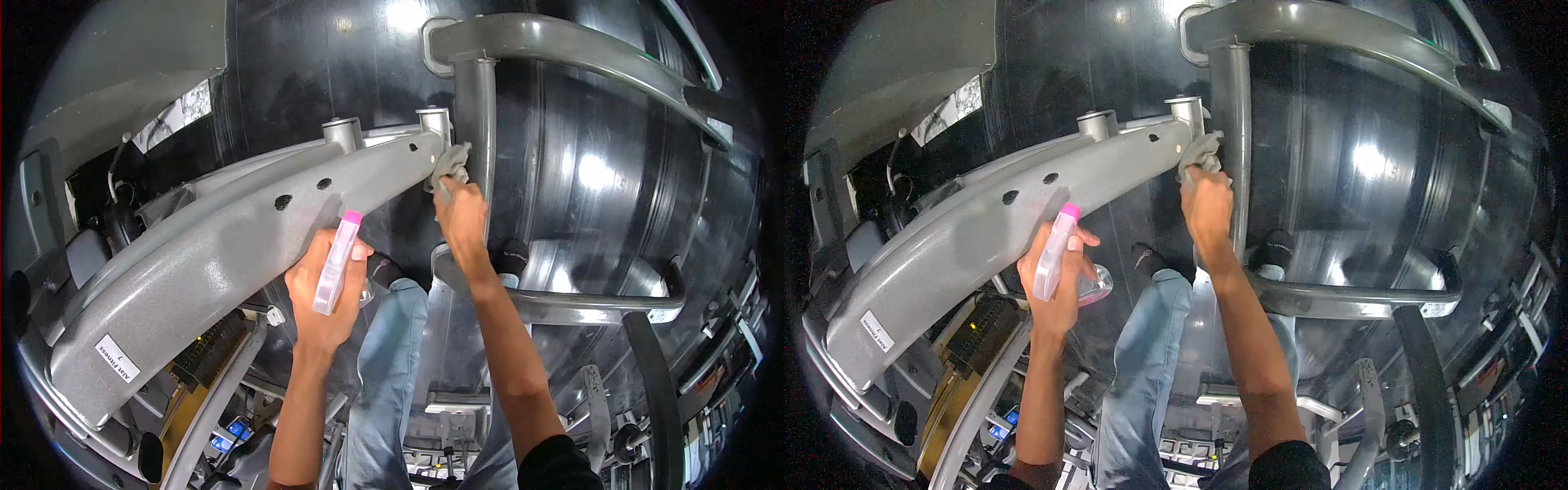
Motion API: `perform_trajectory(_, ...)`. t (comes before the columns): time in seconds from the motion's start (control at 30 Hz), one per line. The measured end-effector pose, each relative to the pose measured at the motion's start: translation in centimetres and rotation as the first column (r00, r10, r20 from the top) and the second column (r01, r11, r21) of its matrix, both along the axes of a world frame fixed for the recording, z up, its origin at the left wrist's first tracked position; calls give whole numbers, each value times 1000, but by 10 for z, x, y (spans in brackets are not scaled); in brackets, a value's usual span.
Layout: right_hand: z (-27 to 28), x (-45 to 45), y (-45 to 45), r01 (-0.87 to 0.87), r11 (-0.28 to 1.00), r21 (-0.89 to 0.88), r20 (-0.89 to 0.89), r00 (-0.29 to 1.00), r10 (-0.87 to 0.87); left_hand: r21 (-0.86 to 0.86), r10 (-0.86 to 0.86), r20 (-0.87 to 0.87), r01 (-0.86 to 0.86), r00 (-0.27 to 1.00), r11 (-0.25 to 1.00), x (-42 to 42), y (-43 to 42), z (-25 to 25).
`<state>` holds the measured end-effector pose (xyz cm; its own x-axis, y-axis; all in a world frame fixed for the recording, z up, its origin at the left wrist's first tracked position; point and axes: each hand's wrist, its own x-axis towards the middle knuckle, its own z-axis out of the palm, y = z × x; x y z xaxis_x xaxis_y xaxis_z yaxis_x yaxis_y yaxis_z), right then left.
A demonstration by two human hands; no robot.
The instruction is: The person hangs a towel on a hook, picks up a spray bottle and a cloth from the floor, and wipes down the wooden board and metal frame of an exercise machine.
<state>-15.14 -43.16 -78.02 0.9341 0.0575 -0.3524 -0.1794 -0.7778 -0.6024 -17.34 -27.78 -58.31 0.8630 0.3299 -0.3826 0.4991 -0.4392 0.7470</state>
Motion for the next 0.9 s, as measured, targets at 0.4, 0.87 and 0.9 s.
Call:
perform_trajectory(0.4,-20,61,-14,467,794,390,-323,877,-357,24,-21,-4,22,1000,999,-2,2,-2)
perform_trajectory(0.87,0,44,23,182,764,619,-74,982,-174,-53,43,29,-41,999,998,-3,1,-4)
perform_trajectory(0.9,-13,39,28,254,825,505,-62,964,-258,-66,37,18,-36,999,997,-3,2,-4)
